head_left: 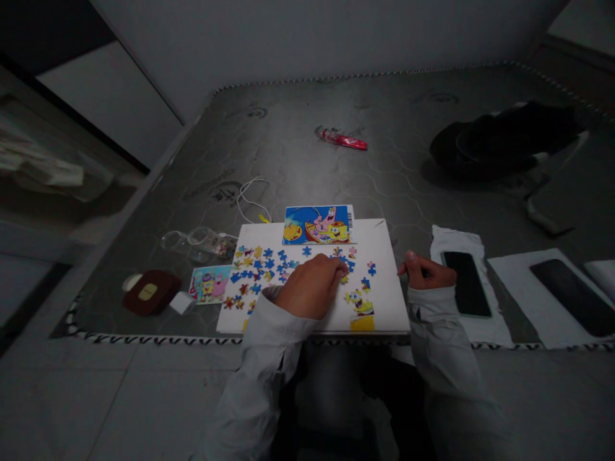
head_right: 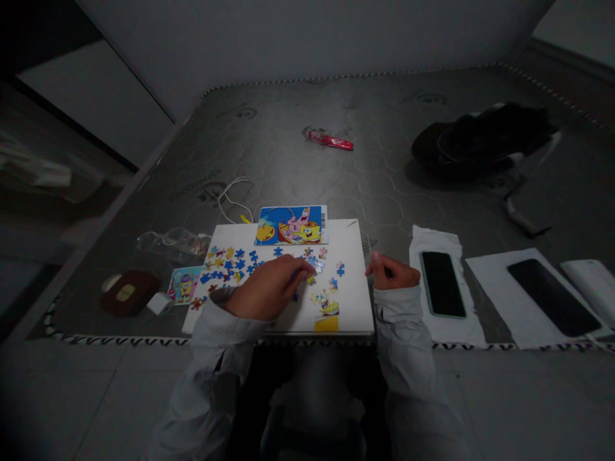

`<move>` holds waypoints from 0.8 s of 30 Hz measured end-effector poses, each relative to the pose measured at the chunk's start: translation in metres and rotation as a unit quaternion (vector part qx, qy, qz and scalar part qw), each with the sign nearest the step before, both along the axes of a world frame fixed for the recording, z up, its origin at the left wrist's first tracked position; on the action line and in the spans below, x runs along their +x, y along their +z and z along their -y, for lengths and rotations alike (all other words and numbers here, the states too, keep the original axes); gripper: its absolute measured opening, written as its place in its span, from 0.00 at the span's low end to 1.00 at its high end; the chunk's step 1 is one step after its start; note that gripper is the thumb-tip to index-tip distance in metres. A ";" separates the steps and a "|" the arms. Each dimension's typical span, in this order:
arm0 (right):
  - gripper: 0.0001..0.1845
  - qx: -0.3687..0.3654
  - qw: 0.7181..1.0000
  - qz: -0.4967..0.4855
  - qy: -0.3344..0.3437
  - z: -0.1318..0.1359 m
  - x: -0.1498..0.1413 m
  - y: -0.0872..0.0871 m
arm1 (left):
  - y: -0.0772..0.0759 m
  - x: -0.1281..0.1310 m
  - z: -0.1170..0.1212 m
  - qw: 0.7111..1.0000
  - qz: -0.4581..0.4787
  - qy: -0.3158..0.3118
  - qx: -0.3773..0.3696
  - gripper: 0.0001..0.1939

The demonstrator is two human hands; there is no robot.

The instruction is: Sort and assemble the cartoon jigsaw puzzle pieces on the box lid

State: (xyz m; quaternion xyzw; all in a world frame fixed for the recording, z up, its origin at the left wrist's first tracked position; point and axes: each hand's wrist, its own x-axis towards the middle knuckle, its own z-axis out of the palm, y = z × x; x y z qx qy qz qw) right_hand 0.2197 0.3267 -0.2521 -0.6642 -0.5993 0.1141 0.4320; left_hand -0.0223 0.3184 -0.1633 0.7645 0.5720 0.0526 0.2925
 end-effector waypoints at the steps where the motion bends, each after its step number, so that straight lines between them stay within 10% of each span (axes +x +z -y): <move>1: 0.33 -0.002 1.000 0.000 -0.003 0.000 0.000 0.000 | 0.000 0.000 0.000 1.000 0.000 0.000 -0.001 0.15; 24: 0.32 0.021 0.999 -0.011 0.024 0.001 -0.001 0.002 | 0.004 0.000 -0.009 0.997 0.038 0.048 -0.040 0.10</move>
